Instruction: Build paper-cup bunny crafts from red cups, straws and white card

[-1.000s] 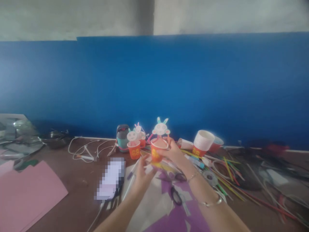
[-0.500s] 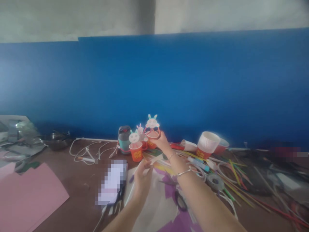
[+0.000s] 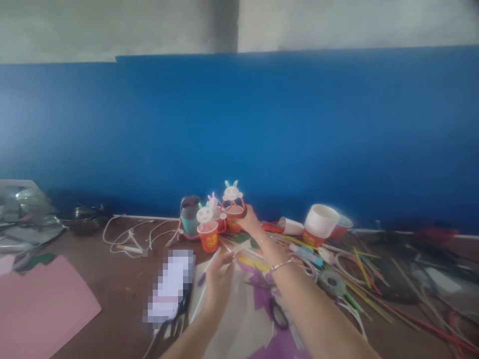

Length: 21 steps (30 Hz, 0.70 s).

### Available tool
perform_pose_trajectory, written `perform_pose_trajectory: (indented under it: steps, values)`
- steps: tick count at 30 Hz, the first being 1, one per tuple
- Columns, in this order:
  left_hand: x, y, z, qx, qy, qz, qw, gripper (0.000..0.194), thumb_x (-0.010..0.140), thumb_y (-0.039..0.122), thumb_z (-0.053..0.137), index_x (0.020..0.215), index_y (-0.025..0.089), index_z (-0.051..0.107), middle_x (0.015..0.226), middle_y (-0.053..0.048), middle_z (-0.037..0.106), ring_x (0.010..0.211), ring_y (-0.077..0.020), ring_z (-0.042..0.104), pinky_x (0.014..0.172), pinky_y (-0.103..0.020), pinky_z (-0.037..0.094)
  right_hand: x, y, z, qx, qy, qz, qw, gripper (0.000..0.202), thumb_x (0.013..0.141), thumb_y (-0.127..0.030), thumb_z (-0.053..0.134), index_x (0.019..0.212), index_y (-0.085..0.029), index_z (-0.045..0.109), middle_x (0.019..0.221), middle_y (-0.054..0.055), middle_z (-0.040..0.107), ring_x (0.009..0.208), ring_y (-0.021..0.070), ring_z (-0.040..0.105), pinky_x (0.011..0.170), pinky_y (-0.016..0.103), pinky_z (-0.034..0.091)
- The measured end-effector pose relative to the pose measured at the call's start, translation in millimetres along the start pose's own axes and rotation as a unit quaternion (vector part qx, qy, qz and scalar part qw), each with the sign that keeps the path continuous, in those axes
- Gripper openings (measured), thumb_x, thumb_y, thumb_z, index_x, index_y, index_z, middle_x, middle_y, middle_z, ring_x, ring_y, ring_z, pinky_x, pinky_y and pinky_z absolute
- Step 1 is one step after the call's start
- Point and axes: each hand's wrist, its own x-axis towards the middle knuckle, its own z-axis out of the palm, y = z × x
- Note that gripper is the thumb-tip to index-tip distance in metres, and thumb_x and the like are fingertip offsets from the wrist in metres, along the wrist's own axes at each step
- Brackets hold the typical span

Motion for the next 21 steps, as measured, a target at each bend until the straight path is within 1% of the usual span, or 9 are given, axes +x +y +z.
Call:
perform_pose_trajectory:
  steps: [3,9,12,14,17,19,20,21]
  values:
    - [0,0,0.1,-0.003,0.005,-0.008,1.0,0.027,0.072,0.027,0.064,0.094,0.013,0.071,0.093,-0.013,0.073,0.091,-0.0274,0.066,0.089,-0.042,0.047,-3,1,0,-0.006,0.002,-0.003,1.0,0.064,0.06,-0.026,0.08,0.117,-0.012,0.055,0.105,0.012,0.07,0.1,0.028,0.065,0.086,0.036,0.05]
    - [-2,4,-0.1,-0.006,0.001,-0.027,1.0,0.025,0.073,0.024,0.065,0.094,0.015,0.073,0.094,-0.011,0.073,0.093,-0.0269,0.066,0.091,-0.041,0.046,-11,1,2,-0.039,0.019,-0.007,0.999,0.079,0.06,-0.028,0.08,0.13,-0.012,0.046,0.12,0.015,0.064,0.11,0.0291,0.06,0.091,0.036,0.048]
    - [-3,7,-0.1,-0.007,-0.007,-0.018,1.0,0.024,0.074,0.022,0.062,0.094,0.016,0.074,0.095,-0.01,0.073,0.095,-0.0259,0.066,0.09,-0.04,0.047,-15,-1,0,-0.069,0.028,-0.005,0.997,0.08,0.062,-0.031,0.079,0.132,-0.012,0.044,0.126,0.017,0.06,0.115,0.0308,0.057,0.095,0.038,0.046]
    - [-4,7,0.1,-0.003,-0.014,-0.003,1.0,0.024,0.075,0.022,0.061,0.094,0.017,0.074,0.096,-0.009,0.073,0.095,-0.0253,0.066,0.091,-0.04,0.047,-19,-5,-5,-0.092,0.033,-0.002,0.995,0.079,0.065,-0.033,0.076,0.133,-0.012,0.043,0.131,0.019,0.055,0.119,0.0317,0.054,0.098,0.041,0.044]
    - [-3,4,0.2,0.004,-0.016,0.015,1.0,0.024,0.076,0.024,0.06,0.094,0.018,0.075,0.096,-0.008,0.074,0.094,-0.0251,0.066,0.091,-0.04,0.047,-33,-16,-25,-0.132,0.038,-0.002,0.991,0.072,0.071,-0.031,0.07,0.133,-0.01,0.043,0.133,0.021,0.052,0.122,0.0312,0.051,0.102,0.043,0.039]
    - [-3,2,-0.1,0.013,-0.016,0.017,1.0,0.023,0.077,0.027,0.06,0.092,0.018,0.075,0.096,-0.009,0.074,0.093,-0.0254,0.065,0.09,-0.04,0.047,-52,-27,-46,-0.159,0.036,-0.013,0.986,0.058,0.074,-0.028,0.065,0.127,-0.011,0.05,0.128,0.018,0.056,0.12,0.0288,0.052,0.103,0.041,0.037]
    - [-3,2,-0.5,0.019,-0.017,0.014,1.0,0.023,0.078,0.029,0.06,0.091,0.017,0.075,0.095,-0.009,0.074,0.093,-0.0255,0.065,0.089,-0.04,0.047,-65,-33,-58,-0.179,0.027,-0.022,0.983,0.049,0.075,-0.026,0.064,0.121,-0.013,0.055,0.123,0.015,0.061,0.117,0.0276,0.054,0.101,0.039,0.038]
    - [-3,2,-1.0,0.027,-0.015,0.008,0.999,0.022,0.077,0.03,0.06,0.088,0.017,0.075,0.092,-0.008,0.074,0.091,-0.0254,0.066,0.087,-0.039,0.048,-80,-39,-71,-0.238,-0.005,-0.035,0.971,0.039,0.078,-0.026,0.06,0.115,-0.015,0.059,0.112,0.013,0.066,0.108,0.0264,0.059,0.096,0.038,0.041]
